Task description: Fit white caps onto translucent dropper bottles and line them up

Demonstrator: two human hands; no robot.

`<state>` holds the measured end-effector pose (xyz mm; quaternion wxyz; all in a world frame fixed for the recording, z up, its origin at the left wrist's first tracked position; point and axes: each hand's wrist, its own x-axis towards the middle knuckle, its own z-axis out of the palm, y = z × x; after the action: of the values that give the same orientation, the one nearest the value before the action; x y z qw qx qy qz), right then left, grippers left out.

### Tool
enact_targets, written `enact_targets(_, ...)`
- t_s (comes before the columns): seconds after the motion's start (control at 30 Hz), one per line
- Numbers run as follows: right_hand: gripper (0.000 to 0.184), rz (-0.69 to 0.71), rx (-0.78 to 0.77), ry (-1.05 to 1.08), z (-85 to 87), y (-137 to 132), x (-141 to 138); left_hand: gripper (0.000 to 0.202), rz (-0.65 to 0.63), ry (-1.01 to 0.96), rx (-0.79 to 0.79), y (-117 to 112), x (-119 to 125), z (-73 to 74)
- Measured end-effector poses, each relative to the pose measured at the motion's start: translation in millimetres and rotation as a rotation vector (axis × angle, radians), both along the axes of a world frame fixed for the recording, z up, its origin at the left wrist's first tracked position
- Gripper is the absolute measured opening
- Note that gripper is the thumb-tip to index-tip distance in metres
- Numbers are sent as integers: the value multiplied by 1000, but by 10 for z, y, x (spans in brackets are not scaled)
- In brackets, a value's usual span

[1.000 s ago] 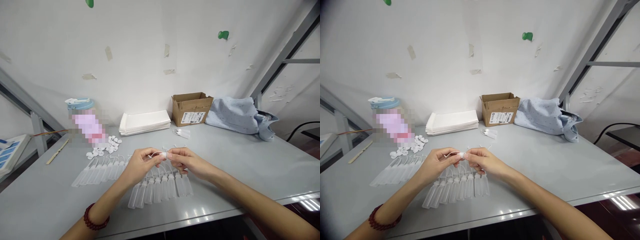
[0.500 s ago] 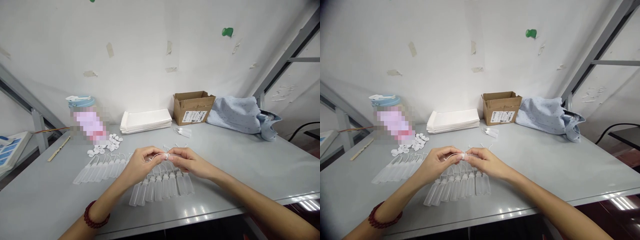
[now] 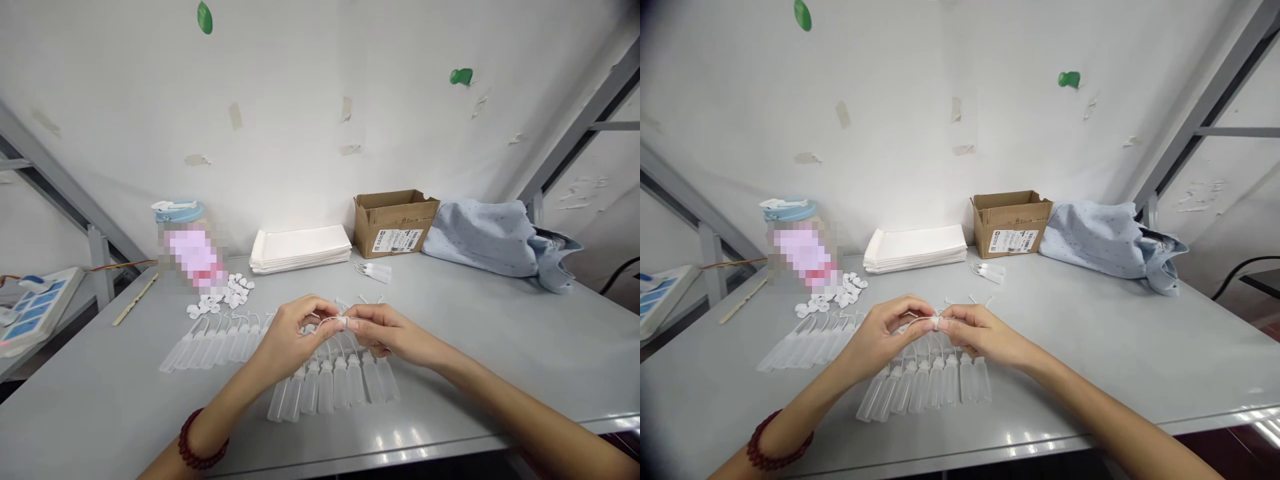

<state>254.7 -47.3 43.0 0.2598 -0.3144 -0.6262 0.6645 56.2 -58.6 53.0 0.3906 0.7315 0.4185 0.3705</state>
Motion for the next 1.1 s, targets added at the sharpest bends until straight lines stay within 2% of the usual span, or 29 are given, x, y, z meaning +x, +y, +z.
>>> enact_targets(0.13, 34, 9, -17, -18, -1, -5, 5, 15, -39, 29, -18, -32, 5, -6)
enact_targets(0.33, 35, 38, -113, 13, -26, 36, 12, 6, -80, 37, 294, -6, -15, -121)
enact_targets(0.47, 34, 25, -67, 18, -12, 35, 22, 19, -23, 84, 198, 38, -9, -152)
enact_targets(0.53, 34, 18, -42, 3, 1, 26, 27, 16, -24, 87, 168, 30, 10, -145)
enact_targets(0.7, 37, 33, -69, -30, 18, 19, 25, 8, -27, 56, 261, -21, 59, -114)
enact_targets(0.77, 35, -5, 19, -58, 11, 22, 19, 9, 4, 40, 213, -18, 59, -101)
enact_targets(0.9, 27, -210, 459, -166, -28, 17, 7, 15, 116, -1, 22, 21, 21, -72)
enact_targets(0.97, 25, -272, 588, -184, -49, 8, 6, 17, 123, -31, -47, 30, 4, -65)
enact_targets(1.03, 26, -286, 575, -175, -64, 1, 10, 16, 103, -54, -57, 23, 2, -71)
enact_targets(1.1, 29, -268, 438, -129, -77, 7, 14, 13, 88, -59, 16, 5, 14, -88)
